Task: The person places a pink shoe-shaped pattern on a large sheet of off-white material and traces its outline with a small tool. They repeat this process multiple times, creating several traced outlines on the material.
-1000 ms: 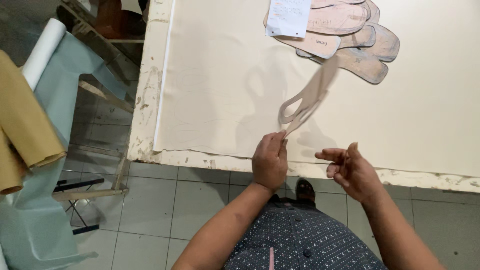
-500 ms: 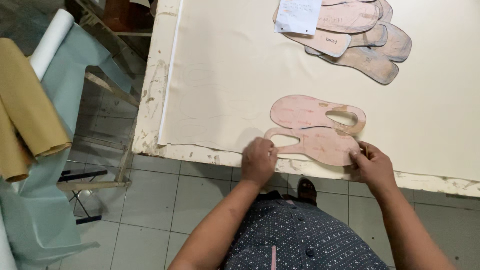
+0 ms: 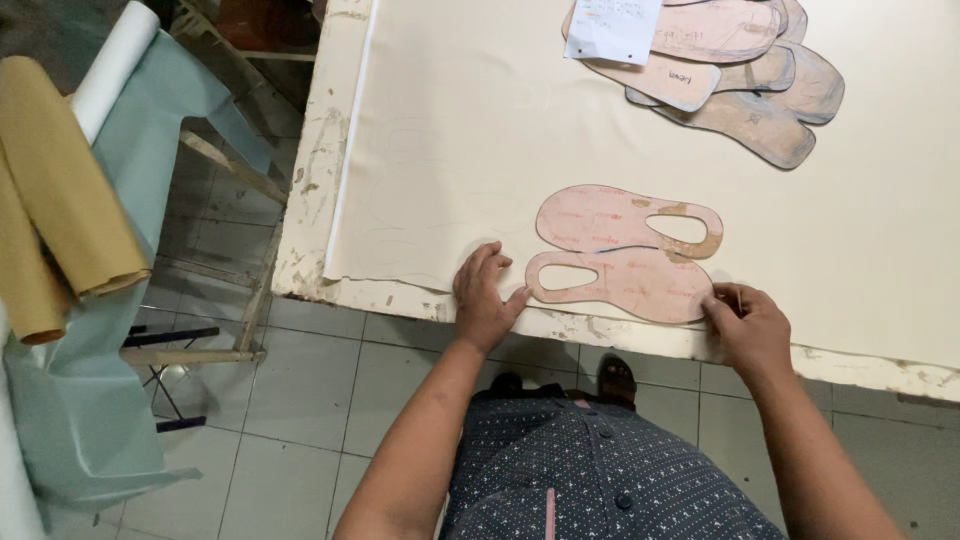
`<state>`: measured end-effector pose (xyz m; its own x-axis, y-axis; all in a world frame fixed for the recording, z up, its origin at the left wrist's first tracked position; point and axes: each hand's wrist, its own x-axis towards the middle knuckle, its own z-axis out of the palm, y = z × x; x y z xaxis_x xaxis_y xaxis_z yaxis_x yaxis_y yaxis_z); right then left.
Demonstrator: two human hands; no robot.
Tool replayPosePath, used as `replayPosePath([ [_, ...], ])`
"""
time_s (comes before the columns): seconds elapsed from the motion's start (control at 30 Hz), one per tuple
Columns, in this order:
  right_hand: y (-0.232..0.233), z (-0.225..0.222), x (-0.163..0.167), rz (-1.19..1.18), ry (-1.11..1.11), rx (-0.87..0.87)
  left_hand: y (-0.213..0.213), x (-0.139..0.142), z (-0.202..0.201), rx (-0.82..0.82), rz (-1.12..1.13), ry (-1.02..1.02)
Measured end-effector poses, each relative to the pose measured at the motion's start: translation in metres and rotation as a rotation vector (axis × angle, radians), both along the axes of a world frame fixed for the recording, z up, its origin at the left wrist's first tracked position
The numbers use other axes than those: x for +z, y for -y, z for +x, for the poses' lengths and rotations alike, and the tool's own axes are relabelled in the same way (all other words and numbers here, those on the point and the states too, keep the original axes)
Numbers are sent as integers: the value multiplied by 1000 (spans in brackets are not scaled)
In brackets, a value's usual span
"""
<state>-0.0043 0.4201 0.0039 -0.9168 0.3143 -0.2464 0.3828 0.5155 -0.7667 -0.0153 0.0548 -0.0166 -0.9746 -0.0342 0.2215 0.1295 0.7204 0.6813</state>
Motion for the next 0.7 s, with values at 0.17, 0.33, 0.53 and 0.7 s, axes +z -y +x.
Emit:
replayPosePath([
  [0.17,1,4,2,43,-12,9,1,10,-1,-31,-47,115],
  [0.33,2,6,2,8,-5,-7,-1,17,-1,-44,-44,102],
  [0.53,-6,7,-3,123,-69,97,-3,15,-1,-39,-33,101],
  [0.7,-7,7,-2,130,-35,102,-1,13,-1,-65,-39,89],
])
